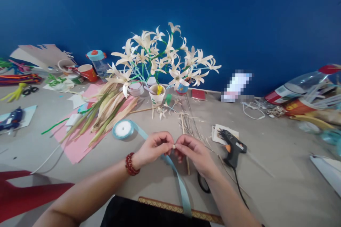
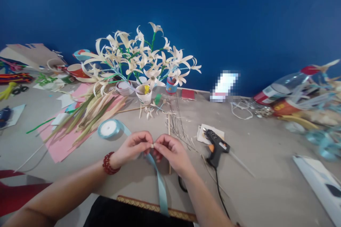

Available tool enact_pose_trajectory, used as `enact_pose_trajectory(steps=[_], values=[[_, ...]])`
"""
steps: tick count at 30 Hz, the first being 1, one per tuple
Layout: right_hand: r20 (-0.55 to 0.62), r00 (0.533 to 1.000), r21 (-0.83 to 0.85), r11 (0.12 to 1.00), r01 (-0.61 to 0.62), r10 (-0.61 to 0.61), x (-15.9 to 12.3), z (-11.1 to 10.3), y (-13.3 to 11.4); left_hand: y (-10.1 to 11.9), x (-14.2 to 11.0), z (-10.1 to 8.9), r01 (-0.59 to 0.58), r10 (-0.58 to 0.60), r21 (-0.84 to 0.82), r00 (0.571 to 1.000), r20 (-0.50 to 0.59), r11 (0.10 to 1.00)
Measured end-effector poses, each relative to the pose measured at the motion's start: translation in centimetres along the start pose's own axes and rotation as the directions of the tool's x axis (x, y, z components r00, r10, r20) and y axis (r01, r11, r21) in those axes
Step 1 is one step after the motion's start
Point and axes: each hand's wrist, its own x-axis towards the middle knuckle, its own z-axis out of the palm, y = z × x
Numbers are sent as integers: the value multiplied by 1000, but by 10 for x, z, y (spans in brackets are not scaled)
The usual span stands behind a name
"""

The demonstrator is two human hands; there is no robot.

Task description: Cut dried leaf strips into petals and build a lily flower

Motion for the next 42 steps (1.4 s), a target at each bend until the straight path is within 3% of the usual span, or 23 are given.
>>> enact_pose_trajectory(steps=[8,11,17,23,26,28,31,33,35,37,39,42], values=[[77,997,248,967,-49,31,0,2,3,-4,2,2,80,-84,-347,996,1,935],[40,999,248,969,-13,3,0,-1,2,-2,3,1,36,-51,-343,998,-34,939],[24,1000,135,991,11,-14,1,-1,4,1,-2,5,48,-50,-178,999,-8,983],[21,1000,208,978,-7,3,2,2,7,-5,1,6,73,-76,-292,997,1,954],[4,1000,233,972,23,-25,1,0,5,-5,3,2,23,-40,-325,998,-48,946],[-16,999,211,976,46,-44,0,-2,4,-3,2,0,-63,34,-261,993,-114,963],[-27,999,175,984,37,-33,0,-2,4,3,-2,-1,-263,271,98,958,-90,960],[-22,1000,182,983,14,-11,1,-2,5,6,-5,1,-423,455,387,890,10,819],[-12,1000,191,982,-10,13,2,0,5,7,-5,2,-528,588,571,803,96,628],[1,1000,182,983,-23,23,2,1,5,5,-4,3,-564,657,658,742,138,499],[-7,1000,130,991,10,-9,1,2,4,3,-2,2,-569,685,694,713,149,441],[-47,987,-94,985,146,-151,-1,3,2,3,-1,1,-523,670,701,737,86,485]])
